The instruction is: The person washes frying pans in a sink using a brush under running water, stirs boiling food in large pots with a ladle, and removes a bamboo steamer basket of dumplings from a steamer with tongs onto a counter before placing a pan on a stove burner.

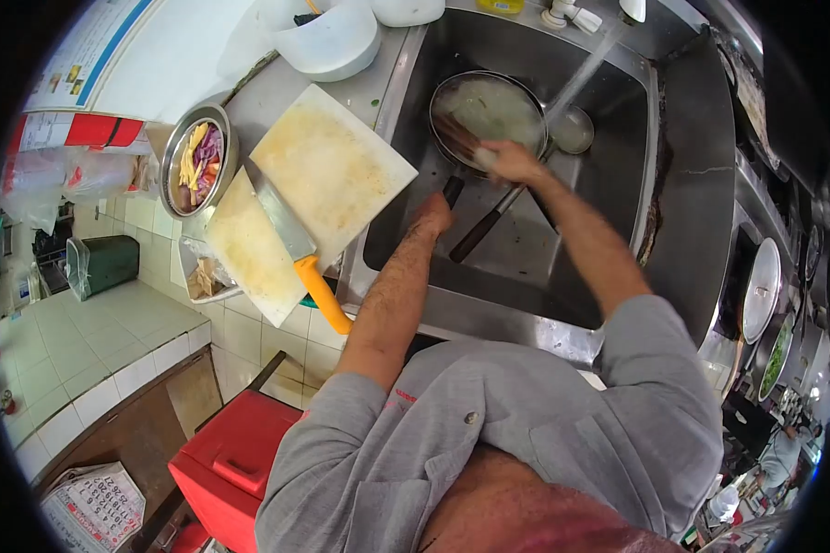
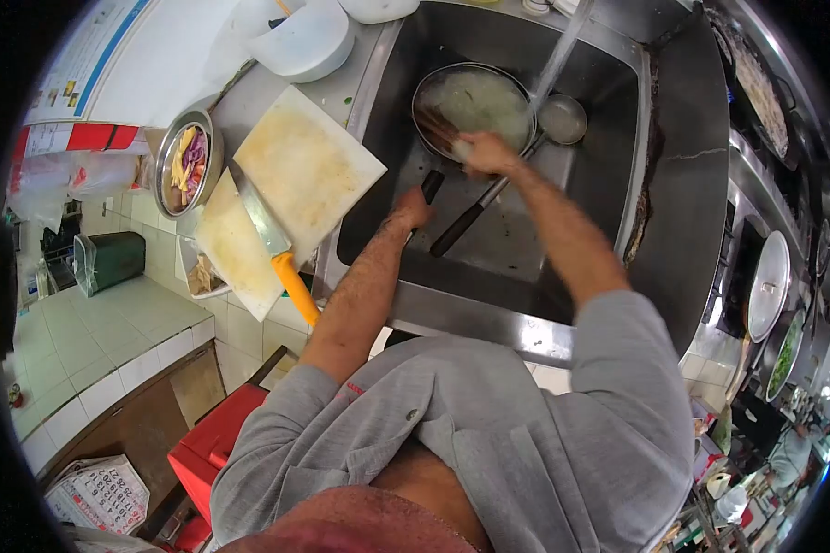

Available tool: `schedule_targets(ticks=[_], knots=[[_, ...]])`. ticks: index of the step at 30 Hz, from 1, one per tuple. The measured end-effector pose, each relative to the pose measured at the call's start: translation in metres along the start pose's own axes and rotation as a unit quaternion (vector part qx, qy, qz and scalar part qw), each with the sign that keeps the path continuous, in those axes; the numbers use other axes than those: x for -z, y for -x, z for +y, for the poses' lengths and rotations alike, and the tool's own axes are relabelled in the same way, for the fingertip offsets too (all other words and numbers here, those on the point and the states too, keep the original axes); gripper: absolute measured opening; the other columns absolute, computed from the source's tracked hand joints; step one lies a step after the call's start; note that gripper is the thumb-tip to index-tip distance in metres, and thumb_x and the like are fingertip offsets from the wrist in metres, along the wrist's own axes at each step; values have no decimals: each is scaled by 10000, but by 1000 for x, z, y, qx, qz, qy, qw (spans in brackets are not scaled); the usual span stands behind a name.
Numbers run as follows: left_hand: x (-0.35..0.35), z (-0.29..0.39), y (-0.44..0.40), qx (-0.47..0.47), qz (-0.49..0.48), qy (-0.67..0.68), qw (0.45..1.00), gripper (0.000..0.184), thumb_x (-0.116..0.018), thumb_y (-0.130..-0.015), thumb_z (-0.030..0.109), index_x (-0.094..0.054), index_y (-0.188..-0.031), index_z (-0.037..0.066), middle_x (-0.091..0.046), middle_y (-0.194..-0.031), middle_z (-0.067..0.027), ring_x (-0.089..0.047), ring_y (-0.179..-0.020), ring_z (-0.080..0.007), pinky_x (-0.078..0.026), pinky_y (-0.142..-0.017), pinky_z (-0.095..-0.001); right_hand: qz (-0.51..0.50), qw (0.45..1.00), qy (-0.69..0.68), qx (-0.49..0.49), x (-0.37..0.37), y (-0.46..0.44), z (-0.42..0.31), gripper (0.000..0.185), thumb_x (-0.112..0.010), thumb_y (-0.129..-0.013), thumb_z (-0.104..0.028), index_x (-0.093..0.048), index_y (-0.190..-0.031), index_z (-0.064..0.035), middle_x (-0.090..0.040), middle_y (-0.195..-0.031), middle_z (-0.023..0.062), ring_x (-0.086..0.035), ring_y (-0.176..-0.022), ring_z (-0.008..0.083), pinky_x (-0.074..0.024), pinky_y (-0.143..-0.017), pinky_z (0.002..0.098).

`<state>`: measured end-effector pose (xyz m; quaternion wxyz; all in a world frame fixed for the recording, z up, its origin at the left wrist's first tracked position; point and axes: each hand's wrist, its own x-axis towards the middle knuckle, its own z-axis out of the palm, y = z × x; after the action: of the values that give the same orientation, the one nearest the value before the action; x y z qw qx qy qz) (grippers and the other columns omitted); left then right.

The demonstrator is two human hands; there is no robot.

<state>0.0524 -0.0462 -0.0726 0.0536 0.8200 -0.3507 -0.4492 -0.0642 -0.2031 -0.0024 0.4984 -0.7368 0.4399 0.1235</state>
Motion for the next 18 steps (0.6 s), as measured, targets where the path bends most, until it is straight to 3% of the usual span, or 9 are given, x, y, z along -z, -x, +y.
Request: schedule_targets(ticks=[3, 4, 5, 7, 11, 13, 16, 18], knots=[[5, 4, 4, 0, -10, 14, 1000, 493, -668, -689, 160, -471, -1114, 9, -557, -1063, -197, -535, -1015, -332, -438, -852, -409, -50, 947, 317, 8, 53, 24, 8, 316, -556, -697, -180, -623, -994, -94, -630, -891, 159, -598, -866, 250, -473, -736, 377], [7, 5, 9, -5, -15, 16, 1000, 432, -624, -730, 141, -482, -1121, 23, -554, -1082, -185, -537, -1018, -326, -440, -855, -410, -75, 914, 399, -9, 66, 18, 14, 298, -537, -716, -200, -634, -976, -93, -630, -898, 155, -600, -867, 266, -478, -739, 386], [10, 7, 12, -11, -16, 19, 1000, 376, -581, -772, 121, -494, -1128, 36, -552, -1101, -172, -539, -1021, -321, -442, -858, -411, -75, 913, 400, -13, 68, 9, 17, 298, -537, -716, -200, -634, -976, -93, -630, -898, 155, -600, -867, 266, -478, -739, 386], [7, 3, 5, -20, -4, 21, 1000, 373, -572, -775, 112, -491, -1132, 39, -552, -1102, -171, -536, -1026, -321, -439, -862, -412, 167, 891, 421, 21, 62, -14, 22, 256, -549, -702, -154, -643, -913, -46, -624, -914, 169, -602, -876, 291, -491, -719, 401], [9, 6, 8, 8, 1, -3, 1000, 354, -528, -794, 97, -481, -1141, 48, -551, -1104, -173, -526, -1041, -324, -431, -872, -417, 145, 844, 504, 115, 20, -39, -4, 222, -555, -679, -100, -641, -857, 0, -613, -923, 192, -596, -876, 325, -493, -712, 408], [2, -2, -4, 8, 4, -2, 1000, 376, -573, -763, 114, -482, -1119, 32, -551, -1090, -188, -533, -1025, -332, -442, -849, -419, -3, 849, 513, 124, 15, -6, -44, 204, -549, -663, -58, -644, -830, 12, -609, -926, 199, -600, -864, 323, -495, -723, 392], [0, -2, -3, 17, 10, 14, 1000, 406, -617, -734, 135, -484, -1100, 17, -549, -1081, -203, -538, -1014, -338, -454, -826, -420, -84, 820, 550, 133, 28, 24, -73, 206, -547, -665, -63, -648, -832, 2, -608, -915, 205, -601, -871, 312, -494, -737, 387], [7, 4, 0, 26, 19, 28, 999, 407, -616, -737, 139, -485, -1103, 18, -547, -1086, -204, -537, -1019, -334, -456, -826, -419, -46, 848, 516, 110, 22, -13, -48, 211, -553, -659, -62, -649, -835, 0, -608, -910, 204, -601, -872, 311, -494, -740, 384]])
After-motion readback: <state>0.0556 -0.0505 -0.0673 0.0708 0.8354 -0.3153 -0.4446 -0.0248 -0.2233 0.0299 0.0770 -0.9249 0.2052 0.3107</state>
